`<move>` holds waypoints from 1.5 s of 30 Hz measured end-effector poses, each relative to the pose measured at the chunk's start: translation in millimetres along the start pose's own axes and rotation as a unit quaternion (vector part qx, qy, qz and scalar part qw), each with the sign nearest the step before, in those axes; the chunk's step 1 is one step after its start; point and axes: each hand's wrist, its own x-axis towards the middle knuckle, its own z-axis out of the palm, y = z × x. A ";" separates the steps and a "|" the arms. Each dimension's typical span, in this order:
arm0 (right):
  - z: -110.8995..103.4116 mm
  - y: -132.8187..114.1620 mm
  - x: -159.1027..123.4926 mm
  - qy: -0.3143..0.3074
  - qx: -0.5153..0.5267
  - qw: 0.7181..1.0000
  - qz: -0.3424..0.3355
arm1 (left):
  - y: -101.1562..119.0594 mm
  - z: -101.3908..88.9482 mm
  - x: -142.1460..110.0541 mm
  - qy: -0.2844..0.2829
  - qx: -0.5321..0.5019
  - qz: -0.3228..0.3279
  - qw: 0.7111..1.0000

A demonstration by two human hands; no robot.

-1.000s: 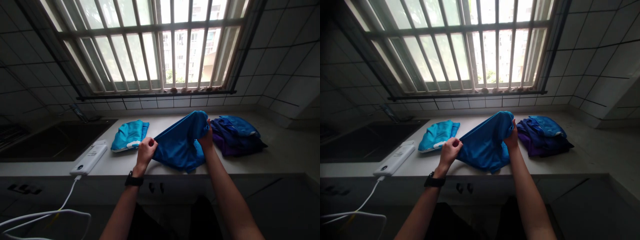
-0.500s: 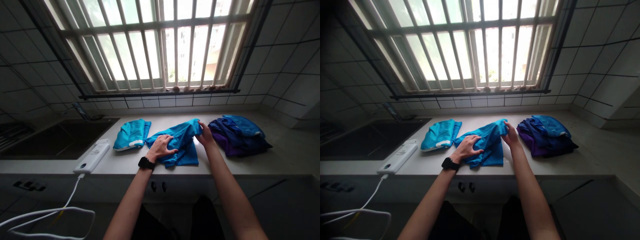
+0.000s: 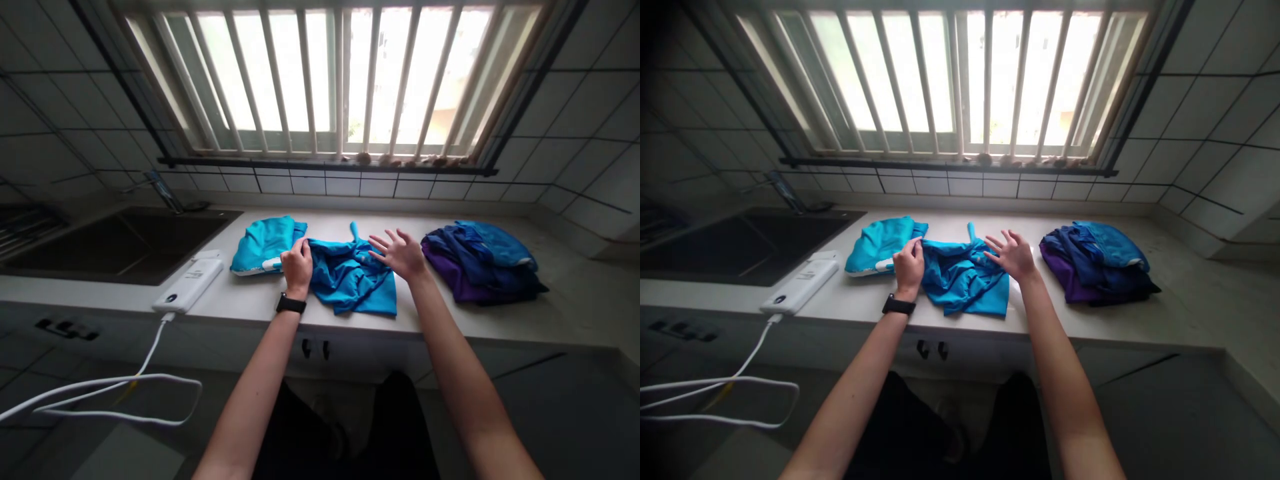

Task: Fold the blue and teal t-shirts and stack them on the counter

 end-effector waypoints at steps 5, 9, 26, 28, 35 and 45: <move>-11.0 16.5 11.4 0.105 -0.250 0.951 -0.149 | -7.0 6.1 0.0 0.016 0.011 -0.061 0.998; -14.0 27.8 12.8 0.071 -0.417 0.899 -0.110 | -8.4 6.2 -1.1 0.055 -0.004 -0.044 0.997; -18.2 6.2 15.9 0.288 -0.052 0.945 -0.145 | 0.6 -11.1 -5.9 0.098 -0.027 0.036 0.994; -9.1 0.8 6.6 0.191 -0.014 0.977 -0.096 | 9.6 -13.2 -8.4 0.007 -0.029 0.121 0.992; 1.0 2.0 -7.0 0.062 -0.042 0.997 -0.035 | 21.3 -2.3 -14.1 -0.263 -0.023 0.251 0.931; -33.9 18.2 24.1 0.299 -0.073 0.939 -0.156 | 19.3 1.3 -13.7 -0.196 0.044 0.182 0.963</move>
